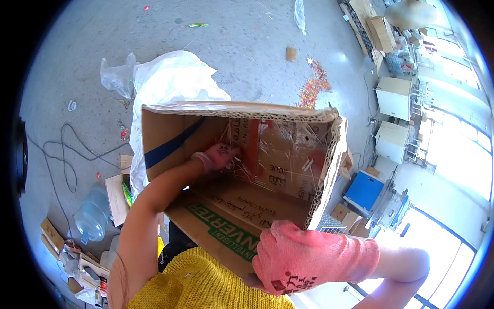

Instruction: The person opens a large paper bag and uses a broom to sweep the floor. They dump plastic waste from a cardboard box into a white plastic bag and hold it open while another person sweeps floor debris into it.

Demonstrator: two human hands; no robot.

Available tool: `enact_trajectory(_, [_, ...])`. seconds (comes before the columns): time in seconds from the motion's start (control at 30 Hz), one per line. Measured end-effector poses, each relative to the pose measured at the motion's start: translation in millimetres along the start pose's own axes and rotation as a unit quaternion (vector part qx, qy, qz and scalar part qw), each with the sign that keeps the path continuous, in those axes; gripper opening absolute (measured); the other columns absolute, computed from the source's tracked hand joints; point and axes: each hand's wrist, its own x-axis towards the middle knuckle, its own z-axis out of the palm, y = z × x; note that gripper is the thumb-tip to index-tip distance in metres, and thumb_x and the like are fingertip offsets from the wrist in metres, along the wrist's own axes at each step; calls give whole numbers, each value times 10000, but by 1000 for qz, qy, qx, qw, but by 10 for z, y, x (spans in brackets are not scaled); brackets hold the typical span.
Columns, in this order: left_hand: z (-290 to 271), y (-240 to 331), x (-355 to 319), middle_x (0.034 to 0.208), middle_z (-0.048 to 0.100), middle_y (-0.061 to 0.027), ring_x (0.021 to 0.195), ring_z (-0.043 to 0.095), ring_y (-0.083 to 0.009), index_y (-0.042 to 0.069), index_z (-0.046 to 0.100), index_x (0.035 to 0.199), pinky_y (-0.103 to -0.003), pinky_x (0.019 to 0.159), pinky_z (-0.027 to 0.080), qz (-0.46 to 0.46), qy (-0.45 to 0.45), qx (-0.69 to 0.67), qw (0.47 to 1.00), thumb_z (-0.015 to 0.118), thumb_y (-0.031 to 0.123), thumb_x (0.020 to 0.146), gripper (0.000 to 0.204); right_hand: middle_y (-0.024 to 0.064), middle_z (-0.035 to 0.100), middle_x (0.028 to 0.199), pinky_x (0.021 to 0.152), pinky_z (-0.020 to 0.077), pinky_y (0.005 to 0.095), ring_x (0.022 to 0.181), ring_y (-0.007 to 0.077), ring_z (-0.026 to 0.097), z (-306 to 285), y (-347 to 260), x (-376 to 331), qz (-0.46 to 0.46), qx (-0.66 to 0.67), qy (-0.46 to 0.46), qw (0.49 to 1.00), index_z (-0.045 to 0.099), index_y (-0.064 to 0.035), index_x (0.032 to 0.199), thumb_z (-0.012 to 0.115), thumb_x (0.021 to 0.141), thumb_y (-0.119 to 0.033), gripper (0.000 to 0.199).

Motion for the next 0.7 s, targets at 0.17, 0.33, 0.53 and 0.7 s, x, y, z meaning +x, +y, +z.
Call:
enact_trajectory(0.17, [-380,205,-32,1088,571,-186,1052,534,-325,44,459,1138,-382,887,421,-102,-31,-101,989,457,199,883,299,39,413,545,576,328,333,539,181,441,-182,-9,32,-112,-193,-49,974,400,-110,521,496,771,-390,387])
enact_trajectory(0.33, [-336,380,-8,1004,606,-198,936,575,-333,38,399,1239,-397,788,445,-148,25,-367,918,462,296,910,423,97,487,621,675,372,392,628,225,507,-169,-82,6,-127,-286,27,949,466,-84,550,466,808,-412,418])
enact_trajectory(0.53, [-818,752,203,865,551,-25,710,499,-97,60,438,1196,-244,605,426,-158,-138,-324,922,512,299,909,381,-8,315,475,431,274,280,447,147,371,-87,-195,-132,76,83,-7,994,366,-124,475,601,713,-469,481])
enact_trajectory(0.7, [-1540,745,-408,954,510,-10,728,512,-85,75,447,1159,-250,645,472,-141,-20,-557,818,547,320,890,377,-14,308,462,422,261,272,432,142,360,-72,-218,-289,107,66,-11,992,364,-126,464,632,694,-488,506])
